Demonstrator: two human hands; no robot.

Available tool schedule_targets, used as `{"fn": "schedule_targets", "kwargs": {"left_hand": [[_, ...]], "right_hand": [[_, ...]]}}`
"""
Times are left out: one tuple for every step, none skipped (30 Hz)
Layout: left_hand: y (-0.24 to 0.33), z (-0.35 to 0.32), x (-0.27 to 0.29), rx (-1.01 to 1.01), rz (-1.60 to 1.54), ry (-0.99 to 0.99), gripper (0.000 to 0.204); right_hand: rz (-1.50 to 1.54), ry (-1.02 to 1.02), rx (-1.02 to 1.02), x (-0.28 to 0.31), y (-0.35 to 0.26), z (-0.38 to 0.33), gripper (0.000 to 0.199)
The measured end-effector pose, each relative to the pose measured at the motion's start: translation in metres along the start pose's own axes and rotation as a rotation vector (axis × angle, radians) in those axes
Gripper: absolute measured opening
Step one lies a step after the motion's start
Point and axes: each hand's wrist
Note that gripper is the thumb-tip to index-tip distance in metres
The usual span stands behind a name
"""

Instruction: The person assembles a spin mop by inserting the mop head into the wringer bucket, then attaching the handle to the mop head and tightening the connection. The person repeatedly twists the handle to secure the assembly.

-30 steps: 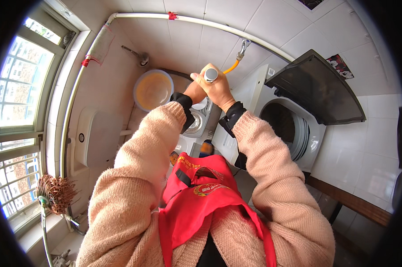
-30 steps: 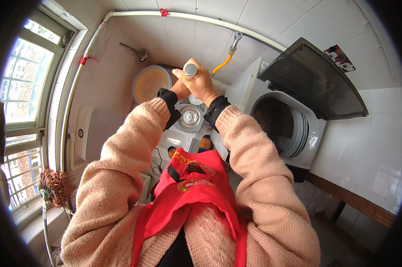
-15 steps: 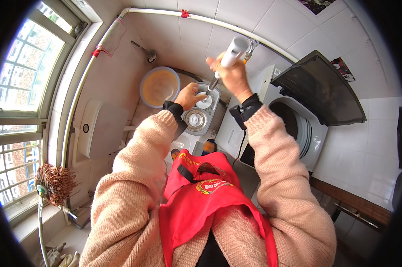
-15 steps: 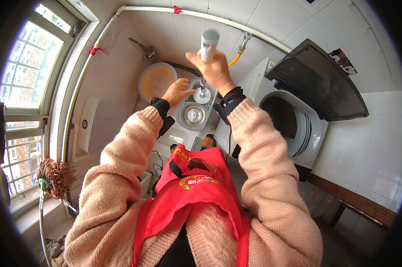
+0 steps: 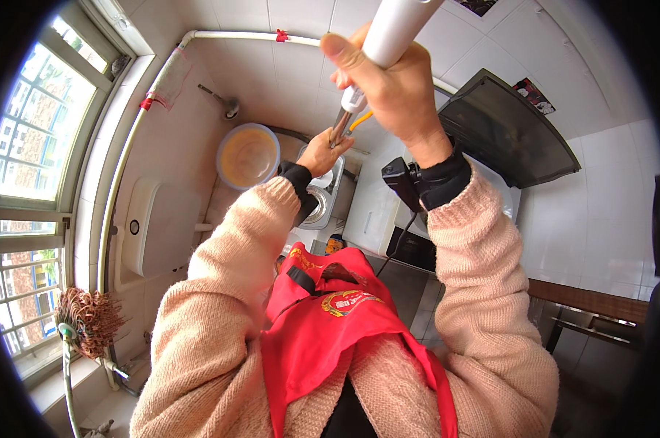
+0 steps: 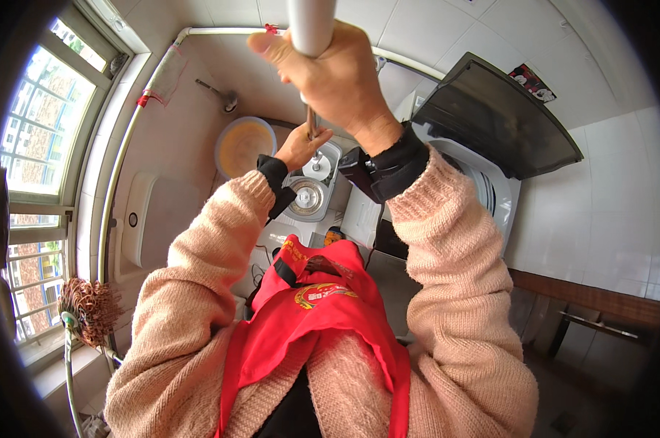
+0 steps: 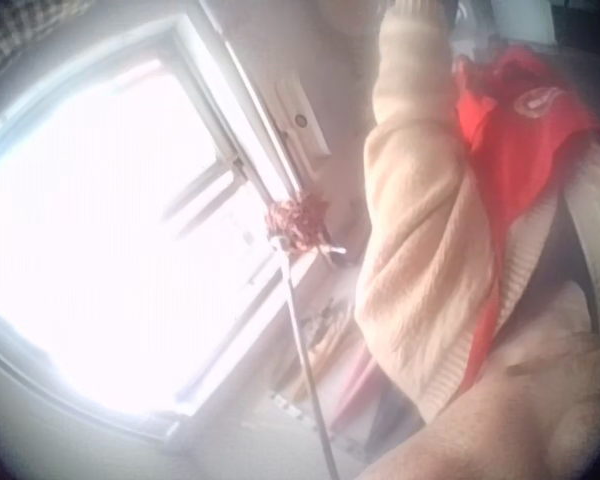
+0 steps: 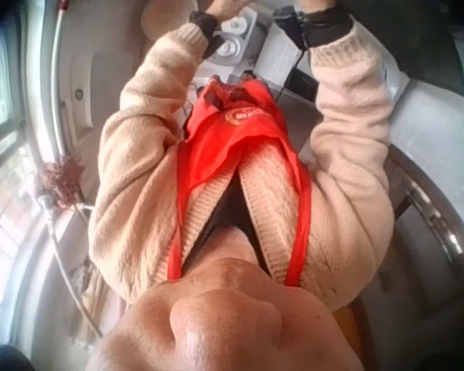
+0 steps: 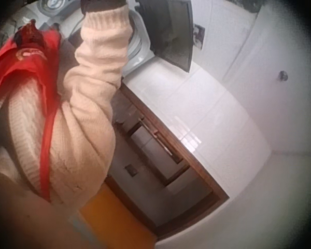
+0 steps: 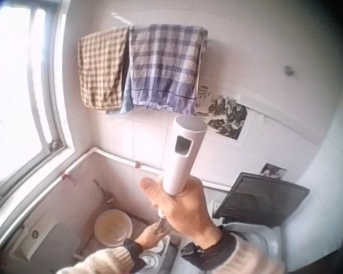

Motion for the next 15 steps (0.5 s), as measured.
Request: {"fn": "schedule_targets", "kwargs": {"left_hand": [[0.0,-0.002,0.0,-0.008,-0.007,0.004,0.043],[0.0,-0.005,0.0,-0.012,-0.014,0.01,0.043],[0.0,-0.007,0.001,-0.001,-0.018,0.001,0.043],[-0.001,-0.006,0.001,-0.046,-0.034,0.015,0.042],[-0.001,-0.005,0.003,-0.049,-0.024,0.017,0.042],[-0.002,-0.002,0.004,-0.037,-0.014,0.001,0.042],[-0.002,0.003,0.005,-0.035,-0.005,-0.002,0.042],[-0.001,0.007,0.004,-0.086,0.014,0.046,0.041],[0.0,0.011,0.004,-0.094,0.006,0.062,0.04],[0.002,0.016,0.004,-0.064,0.017,0.073,0.039],[0.005,0.021,0.004,-0.007,0.035,0.07,0.039],[0.008,0.025,0.004,0.029,-0.016,0.066,0.037],[0.013,0.029,0.004,0.035,-0.036,0.046,0.039],[0.018,0.032,0.005,-0.003,0.003,0.049,0.04],[0.024,0.032,0.004,-0.031,0.042,0.056,0.041]], "right_hand": [[0.014,-0.015,0.0,0.0,-0.002,-0.002,0.032],[0.019,-0.025,0.006,0.0,-0.002,-0.002,0.032],[0.029,-0.013,0.022,0.0,-0.002,-0.003,0.033],[0.042,-0.004,0.038,-0.001,-0.001,-0.003,0.033],[0.055,0.005,0.055,-0.002,0.001,-0.002,0.034],[0.051,-0.006,0.051,-0.003,0.003,-0.001,0.031],[0.043,-0.015,0.051,-0.005,0.006,0.002,0.027],[0.033,-0.024,0.05,-0.006,0.009,0.005,0.024],[0.041,0.045,0.015,-0.008,0.011,0.007,0.025],[0.05,0.112,-0.016,-0.011,0.012,0.011,0.028],[0.06,0.18,-0.046,-0.014,0.013,0.014,0.03],[0.123,0.232,-0.096,-0.014,0.012,0.018,0.033],[0.125,0.239,-0.12,-0.012,0.009,0.018,0.033],[0.125,0.245,-0.133,-0.008,0.006,0.021,0.033],[0.125,0.251,-0.153,-0.003,0.001,0.022,0.033]]}}
Point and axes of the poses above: each hand's wrist, its own z-axis towards the middle knuckle, its own x-axis out of the back of the hand, y = z × x, and after that the axes turned 1 degree about x, right-handed
